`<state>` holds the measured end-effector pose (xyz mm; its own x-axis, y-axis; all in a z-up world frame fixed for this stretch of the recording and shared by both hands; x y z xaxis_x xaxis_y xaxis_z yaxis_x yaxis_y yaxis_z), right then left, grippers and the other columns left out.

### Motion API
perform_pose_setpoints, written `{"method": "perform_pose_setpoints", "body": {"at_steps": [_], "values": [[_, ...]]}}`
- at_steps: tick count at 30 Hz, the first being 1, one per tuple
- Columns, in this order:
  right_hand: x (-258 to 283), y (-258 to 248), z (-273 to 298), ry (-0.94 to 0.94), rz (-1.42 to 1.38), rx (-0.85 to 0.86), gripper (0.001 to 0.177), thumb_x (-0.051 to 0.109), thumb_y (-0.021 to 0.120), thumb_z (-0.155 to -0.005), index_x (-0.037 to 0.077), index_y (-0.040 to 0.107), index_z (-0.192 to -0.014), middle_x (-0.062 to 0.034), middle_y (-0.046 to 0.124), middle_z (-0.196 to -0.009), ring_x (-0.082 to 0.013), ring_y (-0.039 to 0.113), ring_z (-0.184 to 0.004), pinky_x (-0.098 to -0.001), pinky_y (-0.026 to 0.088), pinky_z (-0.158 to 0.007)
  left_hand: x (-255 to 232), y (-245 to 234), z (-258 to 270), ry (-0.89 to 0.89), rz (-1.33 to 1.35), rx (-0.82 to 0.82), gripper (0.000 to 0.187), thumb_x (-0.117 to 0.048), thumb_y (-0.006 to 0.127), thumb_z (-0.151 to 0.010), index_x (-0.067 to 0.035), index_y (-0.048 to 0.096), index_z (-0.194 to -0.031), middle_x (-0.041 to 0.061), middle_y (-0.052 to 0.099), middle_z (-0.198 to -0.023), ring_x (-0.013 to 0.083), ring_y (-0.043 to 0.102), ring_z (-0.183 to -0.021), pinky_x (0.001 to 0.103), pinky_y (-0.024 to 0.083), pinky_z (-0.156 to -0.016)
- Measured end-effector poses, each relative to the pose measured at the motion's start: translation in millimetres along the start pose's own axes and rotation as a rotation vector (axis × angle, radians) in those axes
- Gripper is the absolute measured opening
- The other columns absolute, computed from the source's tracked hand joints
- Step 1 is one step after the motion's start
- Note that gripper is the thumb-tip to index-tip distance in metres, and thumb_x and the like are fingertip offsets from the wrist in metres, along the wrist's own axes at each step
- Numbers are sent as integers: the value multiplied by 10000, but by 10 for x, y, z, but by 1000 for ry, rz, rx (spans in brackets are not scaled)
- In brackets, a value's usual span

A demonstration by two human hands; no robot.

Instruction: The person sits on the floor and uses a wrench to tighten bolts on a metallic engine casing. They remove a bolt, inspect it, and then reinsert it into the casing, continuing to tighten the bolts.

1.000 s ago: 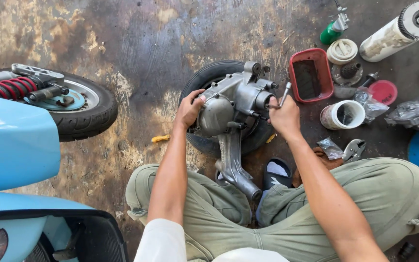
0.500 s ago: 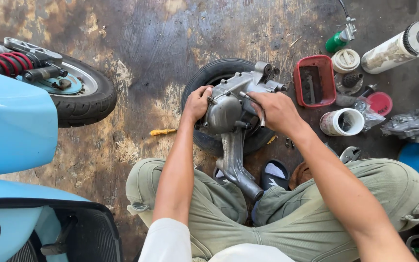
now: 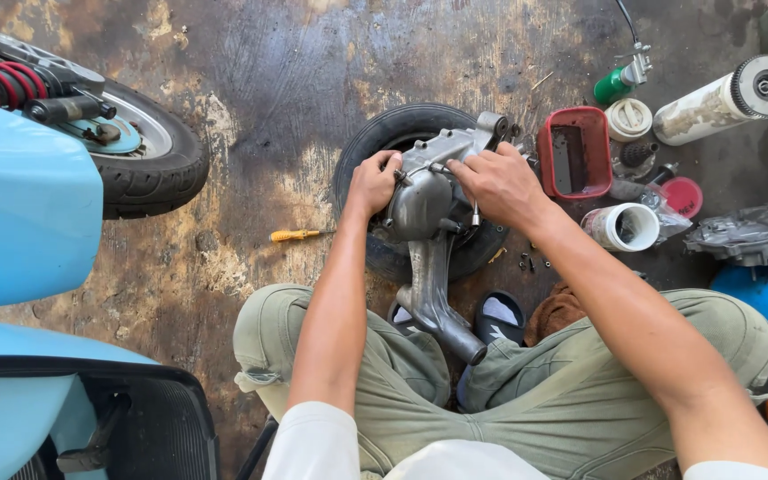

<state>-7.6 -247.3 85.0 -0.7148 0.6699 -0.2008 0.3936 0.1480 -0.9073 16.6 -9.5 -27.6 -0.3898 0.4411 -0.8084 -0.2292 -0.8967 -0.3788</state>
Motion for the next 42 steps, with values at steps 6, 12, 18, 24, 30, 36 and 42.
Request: {"method": "perform_pose_setpoints", "body": {"at_steps": [6, 12, 18, 24, 30, 36, 42], "values": [[23, -56, -125, -145, 130, -16, 266, 156, 531, -923, 132, 694, -1132, -51, 562, -755, -241, 569, -653, -375, 398, -667, -96, -23, 93, 19, 10, -11, 440, -493, 536, -946, -217, 734, -1226, 149, 747, -1133, 402, 632, -1196, 512, 488, -1052], [56, 72, -81, -7, 36, 63, 256, 308, 502, -1023, 141, 696, -1028, -19, 595, -703, -205, 639, -613, -349, 423, -611, -64, -2, 49, -1, -1, -21, 424, -507, 545, -934, -247, 738, -1208, 125, 751, -1124, 377, 635, -1194, 507, 492, -1048], [130, -69, -108, 83, 14, 93, 261, 299, 520, -1004, 156, 629, -815, -32, 597, -593, -228, 657, -554, -353, 477, -576, -190, -52, 176, 21, 1, -54, 436, -491, 530, -922, -221, 747, -1187, 128, 754, -1115, 380, 641, -1184, 500, 502, -1046], [120, -86, -58, 115, -27, 138, 275, 297, 501, -999, 161, 610, -785, -39, 607, -575, -240, 667, -541, -369, 492, -561, -192, -40, 185, 41, -25, -55, 432, -494, 529, -931, -219, 744, -1185, 130, 751, -1116, 376, 643, -1176, 502, 509, -1036], [147, -164, -95, 249, -144, 271, 318, 288, 470, -1004, 145, 631, -770, -63, 633, -591, -292, 699, -586, -401, 523, -570, -236, -29, 228, 52, -13, -77, 427, -474, 523, -936, -203, 747, -1179, 128, 753, -1114, 383, 648, -1168, 512, 516, -1023], [149, -135, -93, 350, -219, 366, 362, 321, 457, -1005, 132, 668, -779, -98, 656, -611, -344, 716, -631, -450, 532, -581, -252, -56, 246, 46, -29, -81, 429, -483, 518, -938, -210, 745, -1179, 117, 754, -1115, 373, 649, -1171, 514, 516, -1024], [140, -96, -92, 471, -288, 441, 418, 396, 445, -1008, 126, 694, -809, -171, 681, -660, -445, 717, -703, -543, 552, -631, -235, -48, 229, 37, -30, -89, 421, -485, 522, -932, -223, 747, -1173, 104, 759, -1101, 371, 654, -1163, 517, 522, -1011]]}}
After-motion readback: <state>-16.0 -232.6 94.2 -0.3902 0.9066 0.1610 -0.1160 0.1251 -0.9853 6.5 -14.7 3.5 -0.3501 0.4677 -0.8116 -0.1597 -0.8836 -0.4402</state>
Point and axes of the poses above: each hand's wrist, its own z-axis away from the middle knuckle, its own y-axis out of the palm, x = y × z, the point moved 2 cm from there along -z, towards the middle knuckle
